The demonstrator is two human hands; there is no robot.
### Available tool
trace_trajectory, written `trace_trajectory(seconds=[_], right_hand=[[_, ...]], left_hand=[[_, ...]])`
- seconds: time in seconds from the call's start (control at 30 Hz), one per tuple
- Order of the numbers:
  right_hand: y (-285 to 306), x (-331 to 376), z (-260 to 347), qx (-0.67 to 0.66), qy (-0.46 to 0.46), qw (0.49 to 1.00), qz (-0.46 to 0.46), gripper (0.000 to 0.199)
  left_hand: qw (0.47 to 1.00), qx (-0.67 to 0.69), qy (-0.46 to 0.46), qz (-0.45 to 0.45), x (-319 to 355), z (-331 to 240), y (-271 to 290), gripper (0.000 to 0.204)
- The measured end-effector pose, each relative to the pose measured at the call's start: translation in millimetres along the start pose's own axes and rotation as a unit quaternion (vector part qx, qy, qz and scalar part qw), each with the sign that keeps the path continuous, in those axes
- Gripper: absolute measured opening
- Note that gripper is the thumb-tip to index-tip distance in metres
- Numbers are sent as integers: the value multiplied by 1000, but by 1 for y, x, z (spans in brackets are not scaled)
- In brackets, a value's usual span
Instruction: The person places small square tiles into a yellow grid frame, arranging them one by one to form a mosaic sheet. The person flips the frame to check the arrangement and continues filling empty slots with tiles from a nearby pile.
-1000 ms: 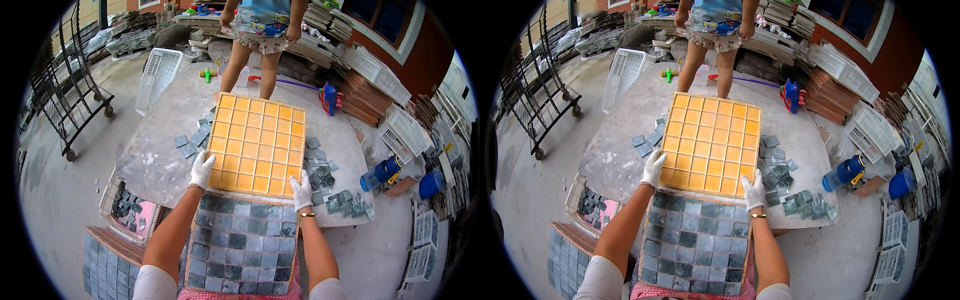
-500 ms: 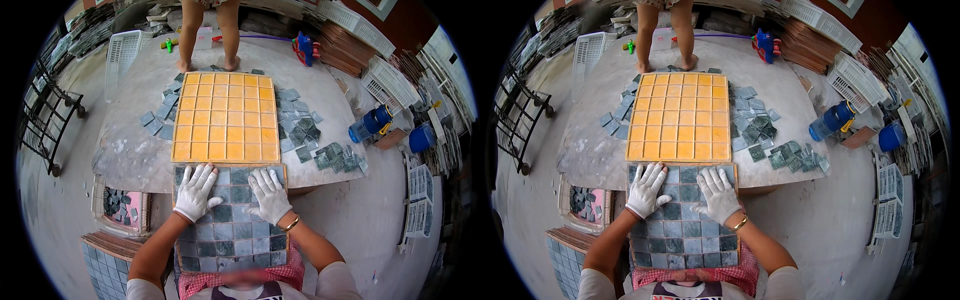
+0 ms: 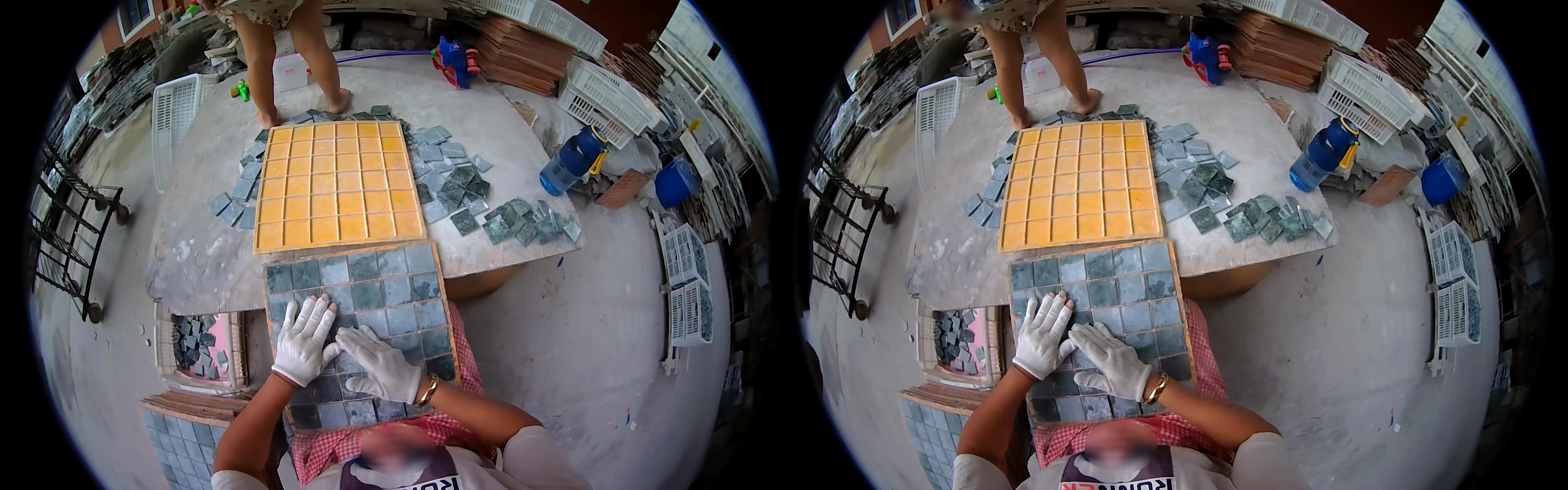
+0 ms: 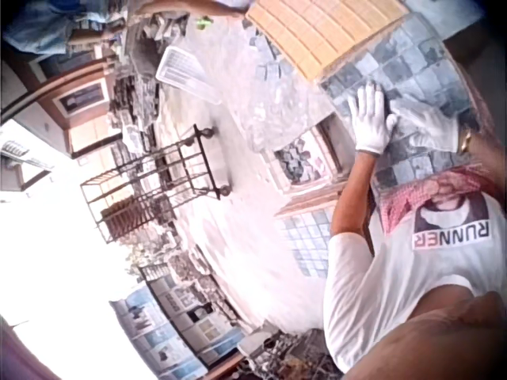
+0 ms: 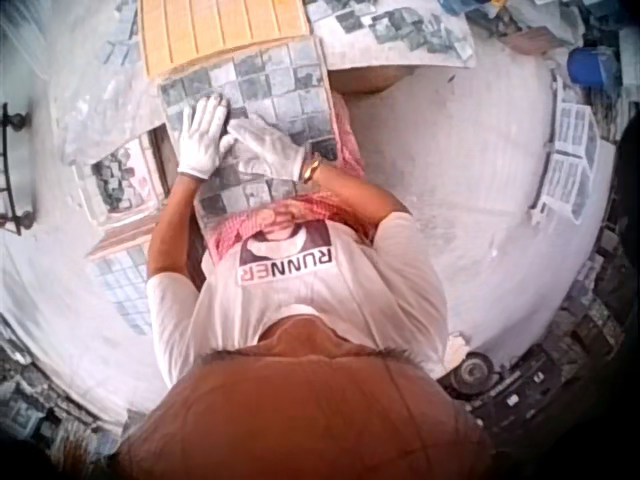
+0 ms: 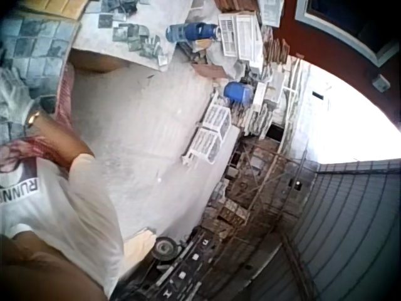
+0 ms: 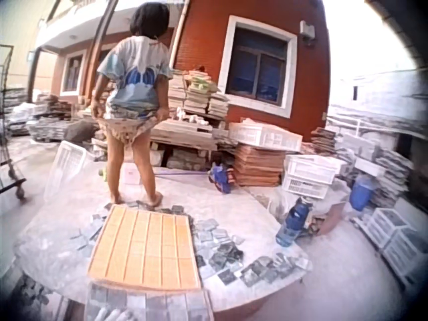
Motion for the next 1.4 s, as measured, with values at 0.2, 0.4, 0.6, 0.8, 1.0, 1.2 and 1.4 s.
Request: trace_trajectory(seconds=[0.2, 0.4, 0.6, 0.8, 1.0, 1.2, 1.4], right_hand=[[70, 79, -12, 165, 13, 986, 31, 83], [2, 77, 17, 178, 73, 976, 98, 84], [-72, 50, 65, 106, 154, 978, 92, 91], [-85, 27, 80, 7, 118, 993, 28, 83], [48, 3, -25, 250, 35, 962, -102, 80], [88, -33, -117, 394, -70, 909, -119, 75], [115, -47, -133, 297, -76, 919, -247, 63]], left_hand=[[997, 15, 75, 18, 84, 9, 20, 71], [988, 82, 128, -26, 100, 11, 20, 62], [968, 174, 149, -98, 101, 21, 22, 49], [916, 229, 272, -183, 127, 49, 16, 56], [905, 213, 323, -175, 170, 39, 29, 68], [877, 304, 356, -109, 190, 15, -1, 66], [877, 278, 389, -54, 192, 20, 9, 103]])
Point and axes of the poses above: each hand's wrist, its own x-axis away from the middle knuckle, its own y-axis out of the back of the hand, z = x × y, the point moved 10 cm from there along -x, towards the middle knuckle, and after that the axes turned 12 degrees about -z, right-handed, at the moved point
